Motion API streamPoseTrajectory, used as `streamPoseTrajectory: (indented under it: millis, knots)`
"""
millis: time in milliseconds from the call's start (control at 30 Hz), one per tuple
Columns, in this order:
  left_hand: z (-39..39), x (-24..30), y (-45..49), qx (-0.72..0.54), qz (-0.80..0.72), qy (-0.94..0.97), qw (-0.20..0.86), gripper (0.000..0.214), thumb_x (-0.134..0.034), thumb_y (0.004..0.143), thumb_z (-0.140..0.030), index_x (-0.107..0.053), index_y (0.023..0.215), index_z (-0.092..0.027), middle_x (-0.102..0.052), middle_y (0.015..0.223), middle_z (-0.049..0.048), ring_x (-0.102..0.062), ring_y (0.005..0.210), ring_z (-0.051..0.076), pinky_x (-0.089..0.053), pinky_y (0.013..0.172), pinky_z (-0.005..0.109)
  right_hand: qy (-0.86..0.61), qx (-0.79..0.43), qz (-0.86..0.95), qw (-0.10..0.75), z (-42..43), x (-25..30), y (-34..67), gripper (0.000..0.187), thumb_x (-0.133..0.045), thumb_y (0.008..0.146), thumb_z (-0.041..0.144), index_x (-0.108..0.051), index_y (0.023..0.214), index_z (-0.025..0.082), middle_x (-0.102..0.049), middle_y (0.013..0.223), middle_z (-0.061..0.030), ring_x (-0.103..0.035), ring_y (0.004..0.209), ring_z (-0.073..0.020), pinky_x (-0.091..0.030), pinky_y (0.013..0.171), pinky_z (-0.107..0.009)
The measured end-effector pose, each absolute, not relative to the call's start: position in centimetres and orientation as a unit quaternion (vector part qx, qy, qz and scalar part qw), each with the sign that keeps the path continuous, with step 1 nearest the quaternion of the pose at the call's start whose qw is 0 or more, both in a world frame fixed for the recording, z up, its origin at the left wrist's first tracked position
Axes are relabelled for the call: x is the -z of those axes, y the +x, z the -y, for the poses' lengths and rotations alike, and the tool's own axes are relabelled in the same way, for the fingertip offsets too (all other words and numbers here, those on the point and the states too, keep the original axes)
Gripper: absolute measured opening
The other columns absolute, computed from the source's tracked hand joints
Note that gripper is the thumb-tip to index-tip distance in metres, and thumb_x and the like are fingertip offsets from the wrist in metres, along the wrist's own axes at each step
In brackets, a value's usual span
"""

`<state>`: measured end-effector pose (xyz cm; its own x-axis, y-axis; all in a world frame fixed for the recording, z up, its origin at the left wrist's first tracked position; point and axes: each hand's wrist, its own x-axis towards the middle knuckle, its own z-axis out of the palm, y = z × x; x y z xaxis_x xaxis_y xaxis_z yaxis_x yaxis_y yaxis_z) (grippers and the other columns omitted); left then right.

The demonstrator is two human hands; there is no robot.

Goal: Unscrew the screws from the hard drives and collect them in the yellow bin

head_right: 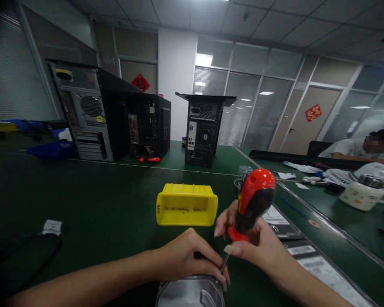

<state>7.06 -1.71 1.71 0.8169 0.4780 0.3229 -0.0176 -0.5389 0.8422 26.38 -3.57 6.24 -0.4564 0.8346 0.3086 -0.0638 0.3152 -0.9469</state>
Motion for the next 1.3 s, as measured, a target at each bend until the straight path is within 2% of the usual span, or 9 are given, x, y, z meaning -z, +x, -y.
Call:
streamPoseTrajectory:
  millis: [100, 167, 267, 367, 500, 667, 867, 1000, 1300]
  knots:
    - [1.8, -1.9, 7.0, -0.266, -0.146, 0.832, 0.465, 0.02, -0.063, 0.086, -0.02, -0.073, 0.103, -0.015, -0.075, 0.096, 0.0068, -0.07, 0.086, 0.017, -0.05, 0.077, 0.019, -0.307, -0.493, 0.686, 0.438, 3.1, -9.6, 27.9, 0.053, -0.07, 0.07, 0.051, -0.051, 0.117, 0.036, -0.062, 0.11, -0.0025, -0.06, 0.099, -0.0215, -0.049, 0.087, -0.036]
    - [1.9, -2.0, 7.1, -0.264, -0.158, 0.827, 0.471, 0.02, -0.064, 0.086, -0.021, -0.073, 0.103, -0.016, -0.075, 0.095, 0.0062, -0.071, 0.085, 0.018, -0.051, 0.076, 0.019, -0.286, -0.48, 0.719, 0.414, 2.8, -13.2, 28.9, 0.069, -0.074, 0.064, 0.053, -0.047, 0.126, 0.039, -0.061, 0.119, -0.0014, -0.06, 0.104, -0.0226, -0.049, 0.089, -0.035]
    - [2.0, -2.2, 7.2, -0.262, -0.163, 0.823, 0.478, 0.02, -0.064, 0.086, -0.023, -0.074, 0.101, -0.016, -0.075, 0.093, 0.0057, -0.071, 0.084, 0.017, -0.051, 0.077, 0.019, -0.267, -0.454, 0.812, 0.252, 3.0, -19.4, 29.6, 0.053, -0.072, 0.068, 0.043, -0.061, 0.118, 0.029, -0.066, 0.11, -0.0056, -0.063, 0.1, -0.024, -0.051, 0.081, -0.034]
    - [2.2, -2.5, 7.3, -0.259, -0.163, 0.818, 0.488, 0.021, -0.063, 0.086, -0.028, -0.074, 0.1, -0.017, -0.075, 0.094, 0.0054, -0.071, 0.085, 0.017, -0.05, 0.08, 0.019, -0.309, -0.376, 0.864, 0.132, 3.8, -24.3, 28.4, 0.04, -0.07, 0.07, 0.025, -0.069, 0.109, 0.024, -0.066, 0.114, -0.005, -0.06, 0.109, -0.0245, -0.047, 0.089, -0.035]
    - [2.5, -2.9, 7.5, -0.252, -0.17, 0.816, 0.491, 0.026, -0.061, 0.087, -0.034, -0.074, 0.101, -0.016, -0.075, 0.094, 0.0064, -0.071, 0.086, 0.018, -0.05, 0.08, 0.02, -0.28, -0.254, 0.925, 0.039, 5.1, -26.2, 26.2, 0.031, -0.067, 0.072, 0.017, -0.072, 0.102, 0.021, -0.068, 0.11, -0.0028, -0.064, 0.103, -0.0215, -0.051, 0.084, -0.029]
    - [2.5, -2.9, 7.6, -0.237, -0.183, 0.808, 0.508, 0.027, -0.061, 0.087, -0.037, -0.074, 0.102, -0.018, -0.074, 0.097, 0.005, -0.07, 0.089, 0.018, -0.051, 0.082, 0.022, -0.275, -0.118, 0.95, 0.089, 5.6, -24.5, 26.4, 0.022, -0.07, 0.074, 0.023, -0.074, 0.096, 0.021, -0.072, 0.093, -0.0051, -0.07, 0.079, -0.0207, -0.058, 0.061, -0.021]
    - [2.1, -2.6, 7.7, -0.238, -0.185, 0.805, 0.51, 0.027, -0.061, 0.087, -0.036, -0.074, 0.1, -0.015, -0.074, 0.093, 0.0068, -0.069, 0.084, 0.017, -0.051, 0.08, 0.023, -0.237, -0.274, 0.931, 0.055, 3.4, -23.0, 26.9, 0.013, -0.061, 0.083, 0.021, -0.067, 0.094, 0.016, -0.068, 0.091, -0.0028, -0.066, 0.086, -0.0165, -0.055, 0.075, -0.023]
    - [1.8, -2.5, 7.9, -0.226, -0.196, 0.813, 0.5, 0.028, -0.062, 0.087, -0.035, -0.074, 0.098, -0.012, -0.074, 0.087, 0.0081, -0.068, 0.077, 0.017, -0.05, 0.073, 0.022, -0.264, -0.268, 0.924, 0.068, 2.6, -22.5, 26.0, 0.016, -0.059, 0.085, 0.028, -0.062, 0.093, 0.014, -0.064, 0.087, -0.001, -0.063, 0.08, -0.0122, -0.051, 0.068, -0.019]
    - [1.9, -2.7, 8.0, -0.211, -0.202, 0.807, 0.513, 0.025, -0.063, 0.086, -0.033, -0.074, 0.098, -0.015, -0.074, 0.089, 0.0056, -0.068, 0.082, 0.018, -0.05, 0.078, 0.023, -0.392, 0.006, 0.915, 0.097, 4.2, -21.4, 24.9, 0.025, -0.055, 0.085, 0.042, -0.066, 0.077, 0.021, -0.063, 0.068, -0.0002, -0.054, 0.055, -0.012, -0.033, 0.046, -0.022]
